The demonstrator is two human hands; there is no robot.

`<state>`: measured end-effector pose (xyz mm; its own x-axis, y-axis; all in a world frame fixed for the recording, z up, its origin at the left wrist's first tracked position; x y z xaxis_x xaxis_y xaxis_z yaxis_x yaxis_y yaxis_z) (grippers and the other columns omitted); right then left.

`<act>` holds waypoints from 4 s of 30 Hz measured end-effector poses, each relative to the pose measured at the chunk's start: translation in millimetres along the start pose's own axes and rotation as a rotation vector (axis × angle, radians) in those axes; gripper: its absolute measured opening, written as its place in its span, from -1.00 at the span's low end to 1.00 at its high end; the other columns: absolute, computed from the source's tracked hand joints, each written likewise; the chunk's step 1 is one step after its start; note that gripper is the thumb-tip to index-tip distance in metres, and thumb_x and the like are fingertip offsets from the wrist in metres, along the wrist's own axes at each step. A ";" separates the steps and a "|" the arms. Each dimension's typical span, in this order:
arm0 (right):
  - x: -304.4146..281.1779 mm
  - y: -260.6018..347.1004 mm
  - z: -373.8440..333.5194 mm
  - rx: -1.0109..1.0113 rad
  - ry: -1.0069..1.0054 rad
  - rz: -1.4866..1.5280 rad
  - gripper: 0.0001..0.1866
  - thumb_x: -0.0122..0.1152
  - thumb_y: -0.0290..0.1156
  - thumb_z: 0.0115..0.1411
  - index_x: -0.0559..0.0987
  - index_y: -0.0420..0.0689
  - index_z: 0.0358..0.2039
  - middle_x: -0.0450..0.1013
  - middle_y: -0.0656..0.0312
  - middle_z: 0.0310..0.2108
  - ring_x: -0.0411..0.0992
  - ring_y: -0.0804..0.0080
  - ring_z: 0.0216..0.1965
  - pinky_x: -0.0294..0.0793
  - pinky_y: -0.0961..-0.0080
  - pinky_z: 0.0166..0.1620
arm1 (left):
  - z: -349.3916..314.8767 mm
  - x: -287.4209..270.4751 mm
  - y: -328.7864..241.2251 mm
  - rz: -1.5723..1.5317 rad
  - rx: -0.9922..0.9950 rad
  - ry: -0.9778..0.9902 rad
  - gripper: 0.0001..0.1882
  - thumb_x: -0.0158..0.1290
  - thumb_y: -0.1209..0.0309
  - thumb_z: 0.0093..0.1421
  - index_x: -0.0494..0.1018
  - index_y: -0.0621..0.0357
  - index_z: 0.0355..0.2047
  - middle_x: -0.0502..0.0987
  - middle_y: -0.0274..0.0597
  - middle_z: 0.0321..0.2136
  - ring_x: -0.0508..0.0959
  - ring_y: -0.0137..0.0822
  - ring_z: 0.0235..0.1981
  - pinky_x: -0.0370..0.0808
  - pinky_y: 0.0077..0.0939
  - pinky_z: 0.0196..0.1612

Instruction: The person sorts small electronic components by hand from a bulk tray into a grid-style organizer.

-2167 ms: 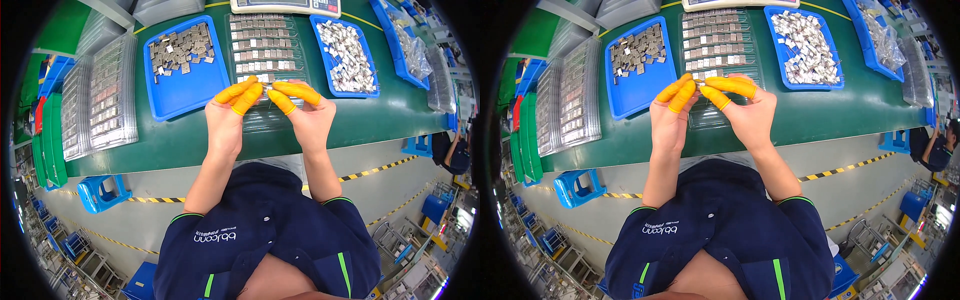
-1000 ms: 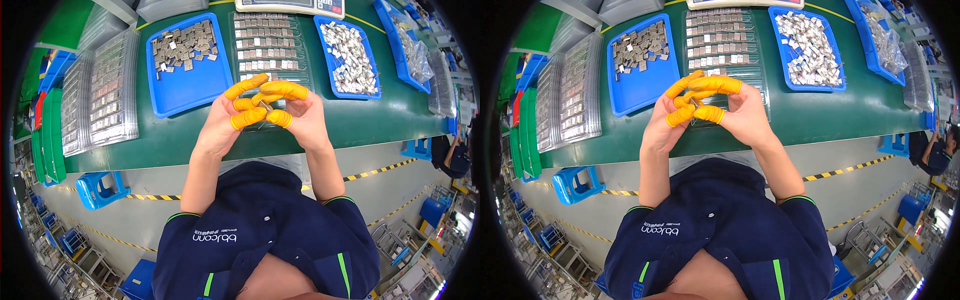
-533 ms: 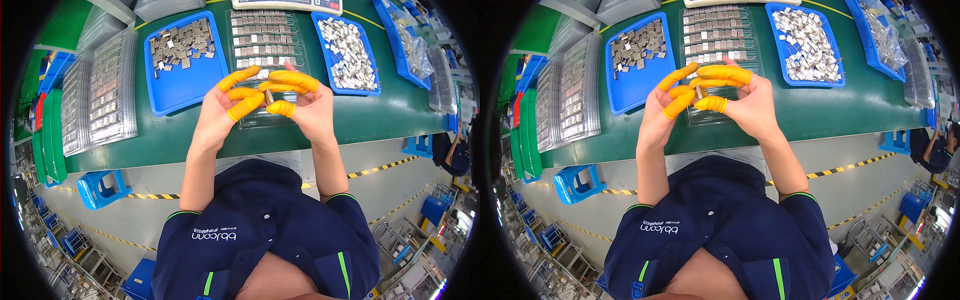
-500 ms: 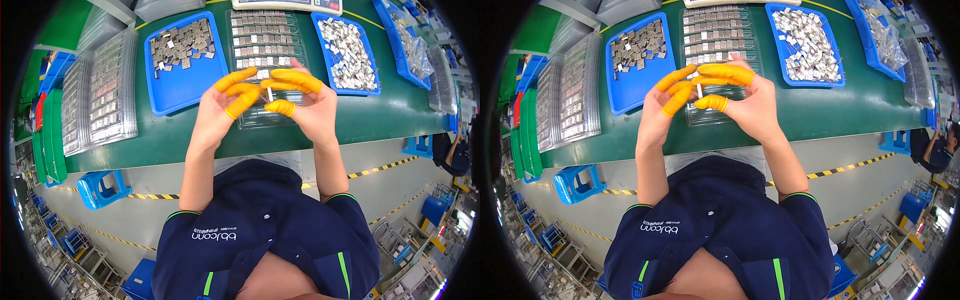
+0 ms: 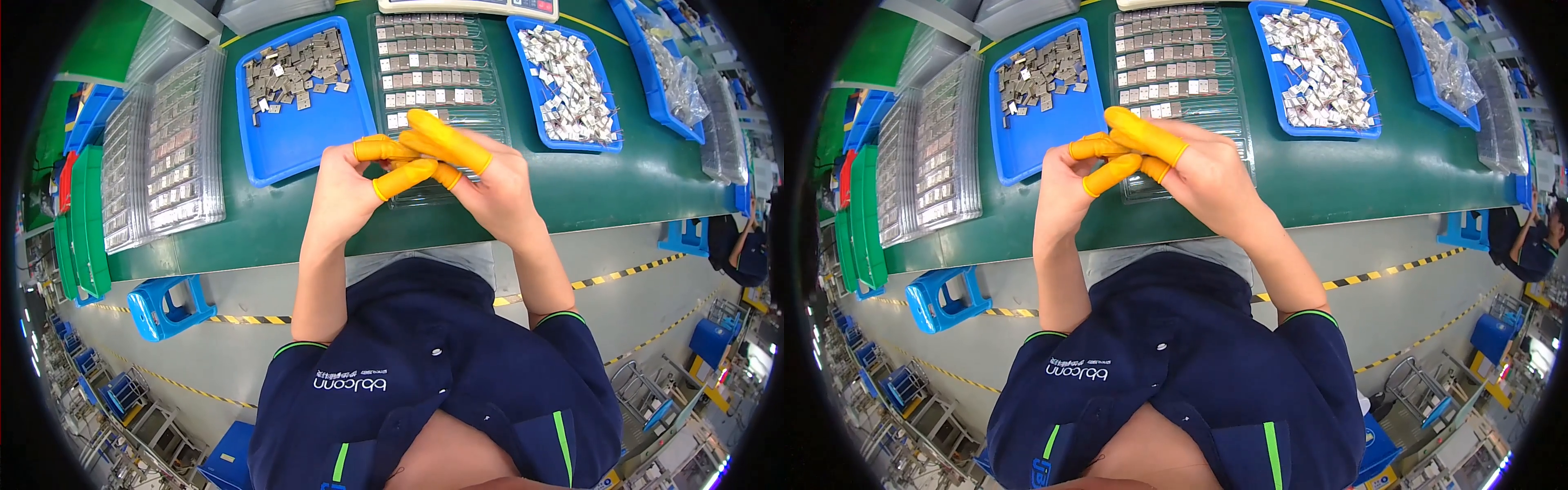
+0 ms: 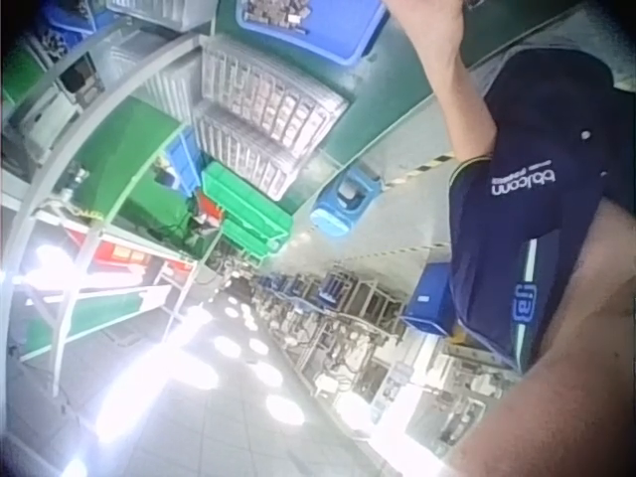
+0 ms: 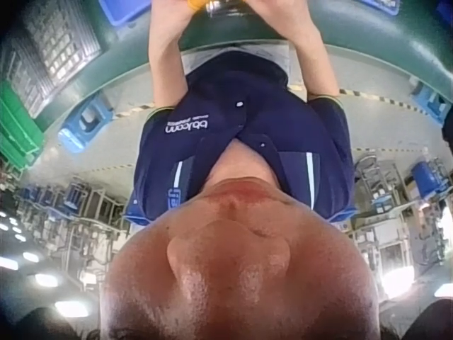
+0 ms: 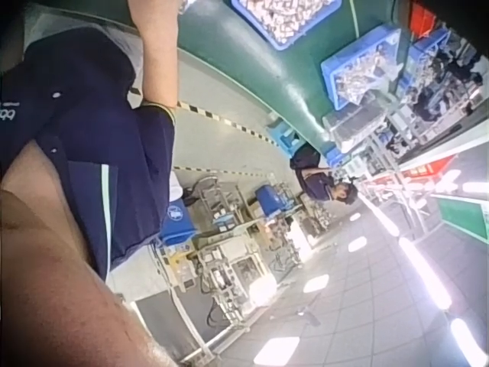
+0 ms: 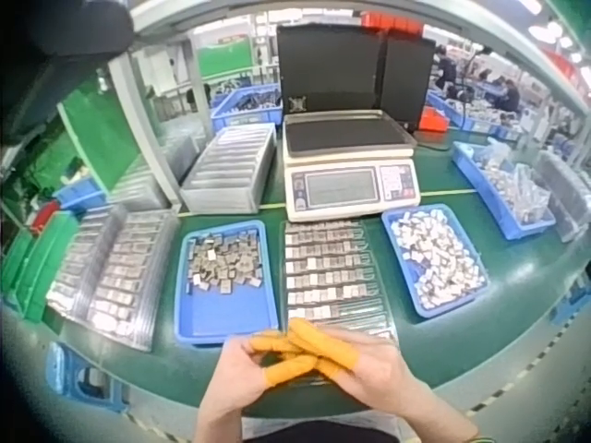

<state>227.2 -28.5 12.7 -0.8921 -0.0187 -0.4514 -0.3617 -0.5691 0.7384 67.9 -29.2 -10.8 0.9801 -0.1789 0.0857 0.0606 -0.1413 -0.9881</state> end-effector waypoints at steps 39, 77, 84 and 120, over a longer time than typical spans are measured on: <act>39.4 -67.5 -200.6 -0.004 0.335 -0.394 -0.76 0.25 -0.44 -0.17 0.56 -0.10 -0.38 0.46 0.24 -0.48 0.39 0.31 -0.61 0.37 0.45 -0.57 | -41.7 -37.6 22.0 -0.136 0.376 -0.641 -0.78 0.01 0.46 0.16 0.46 0.39 -0.24 0.54 -0.10 -0.41 0.52 -0.42 -0.45 0.45 -0.58 -0.26; 151.4 -168.6 -134.6 0.343 0.608 -0.746 -0.23 0.35 -0.26 -0.20 0.26 -0.12 0.06 0.17 -0.03 0.06 0.14 0.00 0.08 0.16 0.18 0.09 | -140.1 -59.0 31.9 -0.317 0.432 -0.761 -0.79 0.00 0.45 0.16 0.49 0.31 -0.25 0.55 -0.20 -0.45 0.50 -0.48 -0.43 0.39 -0.64 -0.31; 101.2 -68.2 -157.5 0.365 0.550 -0.007 -0.60 0.43 -0.30 -0.28 0.56 -0.14 -0.37 0.46 0.16 -0.27 0.37 0.25 -0.17 0.33 0.36 -0.09 | -130.3 -45.5 45.5 -0.045 0.134 -0.450 -0.76 0.02 0.39 0.15 0.49 0.30 -0.24 0.56 -0.21 -0.40 0.50 -0.52 -0.41 0.34 -0.71 -0.33; 5.8 31.8 -14.9 -0.261 0.089 0.196 -0.65 0.38 -0.53 -0.27 0.57 -0.23 -0.36 0.49 0.18 -0.39 0.45 0.27 -0.28 0.30 0.09 0.05 | -66.2 -1.9 -18.9 0.060 0.023 0.048 -0.88 0.13 0.55 0.00 0.52 0.32 -0.40 0.55 -0.21 -0.49 0.52 -0.47 -0.45 0.42 -0.62 -0.33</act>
<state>214.6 -58.9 26.1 -0.9064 -0.2140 -0.3643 -0.0940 -0.7385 0.6677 52.3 -90.7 16.2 0.9720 -0.2327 0.0319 0.0071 -0.1066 -0.9943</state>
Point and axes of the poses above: each hand's wrist, its own z-axis towards the middle knuckle, its own x-axis out of the palm, y = z × x, the point moved 3 cm from there along z, towards the middle knuckle
